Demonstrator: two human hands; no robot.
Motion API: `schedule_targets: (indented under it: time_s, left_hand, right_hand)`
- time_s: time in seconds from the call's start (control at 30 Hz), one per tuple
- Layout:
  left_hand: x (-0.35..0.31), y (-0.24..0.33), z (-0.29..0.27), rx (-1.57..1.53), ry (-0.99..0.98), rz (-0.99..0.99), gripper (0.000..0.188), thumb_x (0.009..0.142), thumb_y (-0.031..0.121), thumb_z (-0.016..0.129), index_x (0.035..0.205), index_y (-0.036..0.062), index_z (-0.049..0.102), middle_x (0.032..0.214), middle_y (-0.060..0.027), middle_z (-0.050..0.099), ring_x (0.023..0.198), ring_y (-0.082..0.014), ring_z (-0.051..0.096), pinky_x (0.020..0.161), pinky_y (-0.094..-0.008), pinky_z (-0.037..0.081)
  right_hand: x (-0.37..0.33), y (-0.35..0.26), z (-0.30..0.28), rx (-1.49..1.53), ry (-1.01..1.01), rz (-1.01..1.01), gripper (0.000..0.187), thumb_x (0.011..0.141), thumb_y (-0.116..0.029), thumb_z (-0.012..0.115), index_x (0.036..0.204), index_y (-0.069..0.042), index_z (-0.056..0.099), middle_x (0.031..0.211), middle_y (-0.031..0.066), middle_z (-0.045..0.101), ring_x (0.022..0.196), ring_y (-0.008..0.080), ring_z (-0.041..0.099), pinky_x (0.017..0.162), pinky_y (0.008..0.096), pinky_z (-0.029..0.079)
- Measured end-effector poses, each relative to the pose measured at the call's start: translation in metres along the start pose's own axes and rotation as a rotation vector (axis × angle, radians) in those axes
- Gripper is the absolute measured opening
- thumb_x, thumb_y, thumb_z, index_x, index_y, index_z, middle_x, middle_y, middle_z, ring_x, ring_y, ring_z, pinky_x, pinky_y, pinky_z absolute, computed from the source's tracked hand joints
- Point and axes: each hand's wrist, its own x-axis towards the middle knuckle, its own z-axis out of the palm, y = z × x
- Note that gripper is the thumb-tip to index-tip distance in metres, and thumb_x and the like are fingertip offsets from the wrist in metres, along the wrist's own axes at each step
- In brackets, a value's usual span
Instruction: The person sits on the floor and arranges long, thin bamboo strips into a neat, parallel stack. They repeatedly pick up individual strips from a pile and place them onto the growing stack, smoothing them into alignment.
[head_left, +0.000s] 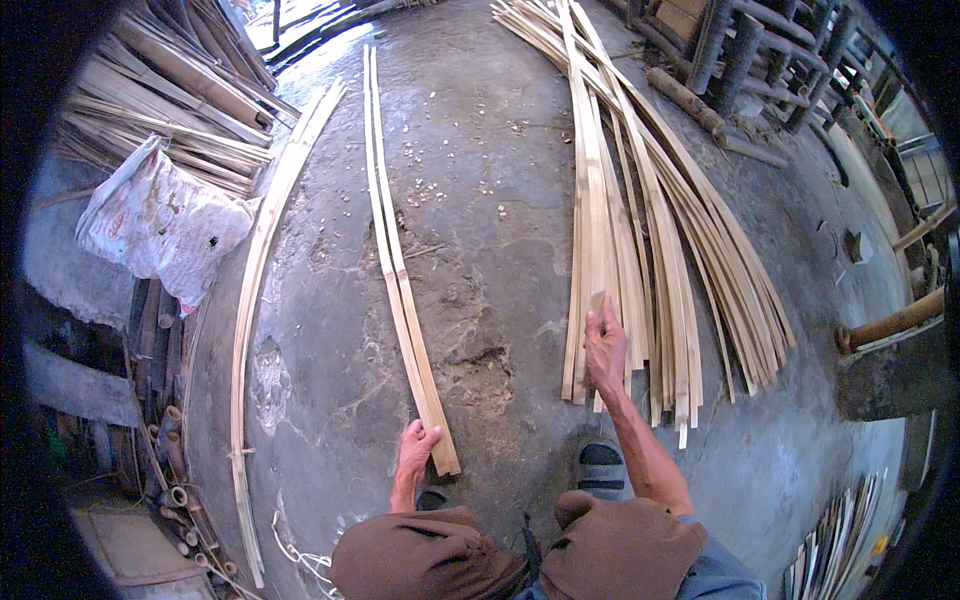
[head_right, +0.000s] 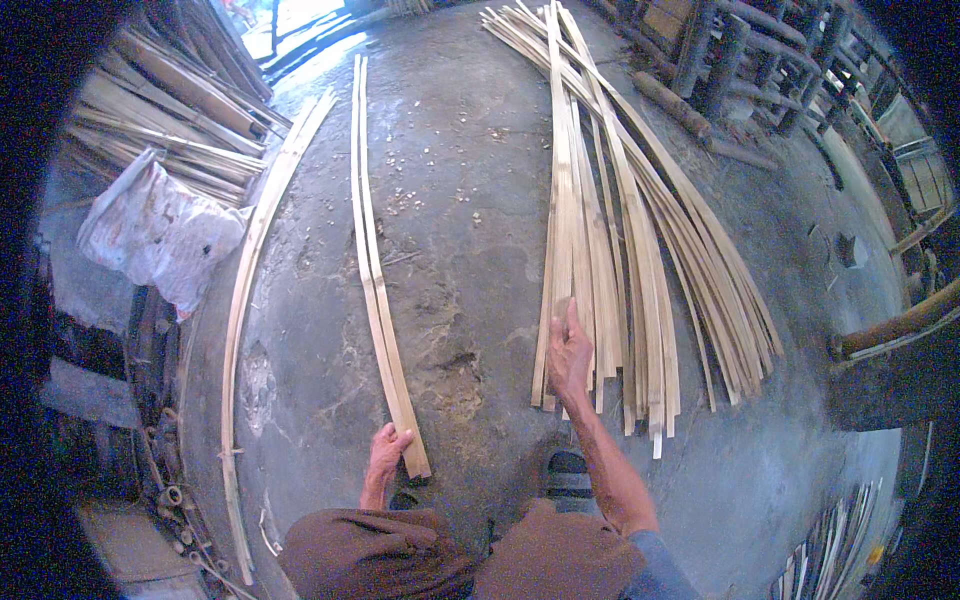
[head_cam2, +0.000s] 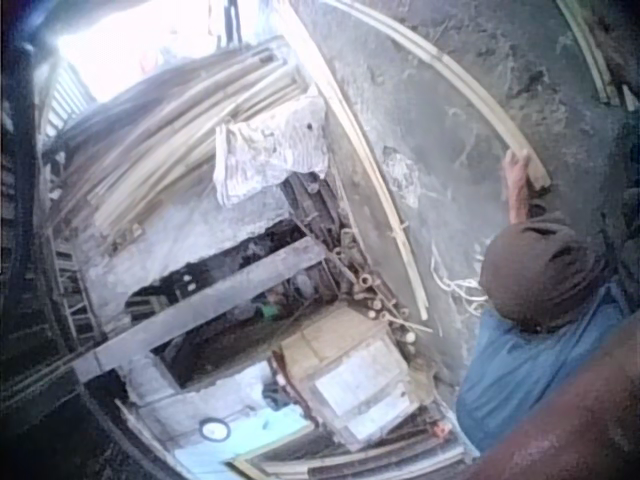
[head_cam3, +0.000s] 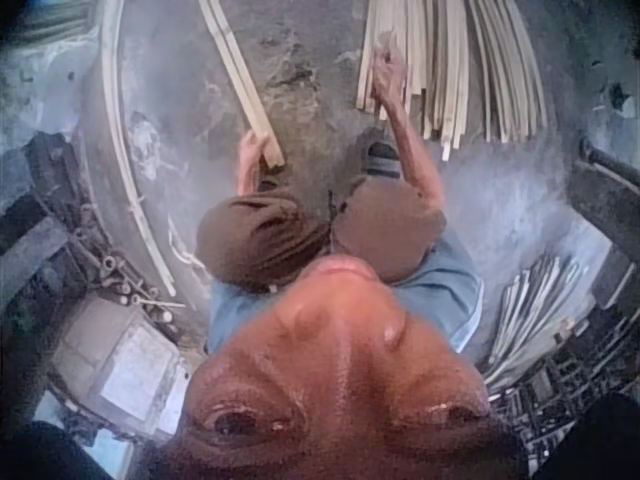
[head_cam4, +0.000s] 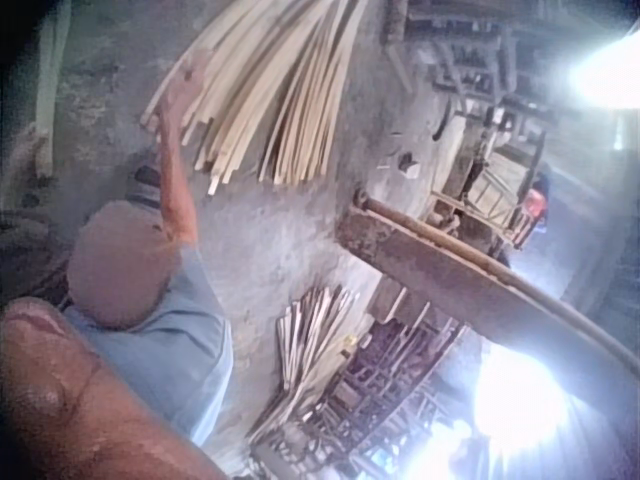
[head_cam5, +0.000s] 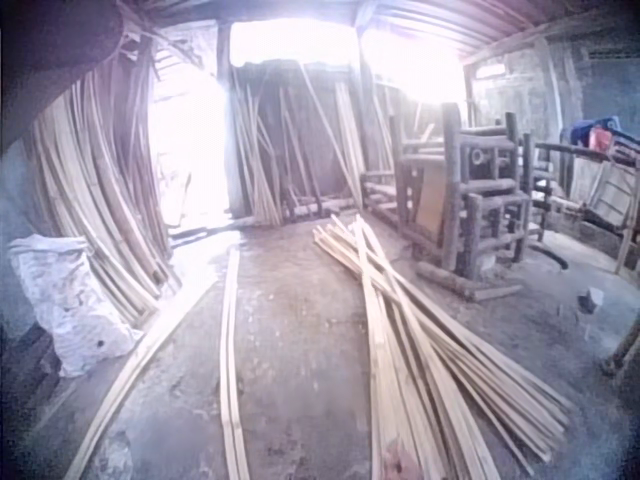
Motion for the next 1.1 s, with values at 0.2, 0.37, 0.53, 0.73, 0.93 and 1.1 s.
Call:
schedule_targets:
  time_s: [0.2,0.37,0.53,0.73,0.93,1.1]
  left_hand:
    - [-0.001,0.000,-0.002,0.020,0.023,0.002,0.028,0.091,0.009,0.067,0.115,-0.0026,0.059,0.103,-0.0100,0.070,0.092,-0.0155,0.066,0.083,-0.0308,0.053]
    - [0.001,-0.005,-0.006,-0.017,0.015,-0.006,0.029,0.091,0.009,0.067,0.116,-0.0029,0.058,0.104,-0.0104,0.070,0.092,-0.0159,0.066,0.084,-0.0313,0.053]
    - [0.002,0.005,0.008,-0.012,-0.026,-0.038,0.031,0.092,0.009,0.067,0.119,-0.0028,0.058,0.104,-0.0100,0.070,0.091,-0.0162,0.067,0.083,-0.0314,0.054]
    - [-0.023,0.018,0.043,-0.061,-0.145,-0.084,0.028,0.092,0.013,0.069,0.116,0.0006,0.062,0.101,-0.0053,0.070,0.085,-0.0127,0.066,0.075,-0.0281,0.053]
    - [-0.027,0.036,0.099,-0.095,-0.243,-0.042,0.034,0.092,0.015,0.070,0.122,0.0021,0.061,0.097,-0.0014,0.068,0.084,-0.0100,0.062,0.074,-0.0269,0.051]
    - [-0.023,0.022,0.093,-0.119,-0.229,-0.104,0.023,0.094,0.014,0.067,0.112,0.0020,0.059,0.095,-0.0086,0.070,0.085,-0.0173,0.068,0.075,-0.0302,0.055]
  right_hand:
    - [0.003,0.041,0.009,0.021,0.029,0.003,0.058,0.102,-0.019,0.057,0.154,-0.007,0.033,0.070,-0.0053,0.041,0.058,0.0052,0.039,0.051,0.0245,0.040]
    - [0.018,0.070,0.009,-0.047,0.032,-0.051,0.059,0.102,-0.023,0.056,0.153,-0.006,0.033,0.077,-0.0009,0.052,0.065,0.0101,0.048,0.059,0.0283,0.045]
    - [0.019,0.094,-0.003,-0.438,0.192,-0.272,0.054,0.100,-0.026,0.055,0.146,-0.001,0.042,0.093,0.0156,0.061,0.085,0.0298,0.060,0.080,0.0420,0.048]
    - [-0.044,0.047,0.032,-0.294,-0.274,-0.208,0.048,0.100,-0.030,0.054,0.135,0.003,0.053,0.118,0.0254,0.062,0.111,0.0383,0.059,0.098,0.0465,0.045]
    - [-0.117,0.058,0.095,0.247,-0.876,0.258,0.033,0.101,-0.031,0.058,0.118,-0.003,0.063,0.096,-0.0008,0.064,0.084,0.0082,0.056,0.072,0.0282,0.050]
    - [-0.103,0.075,0.082,0.060,-0.518,0.200,0.025,0.102,-0.027,0.056,0.113,-0.006,0.064,0.080,-0.0053,0.060,0.069,0.0061,0.053,0.060,0.0242,0.045]
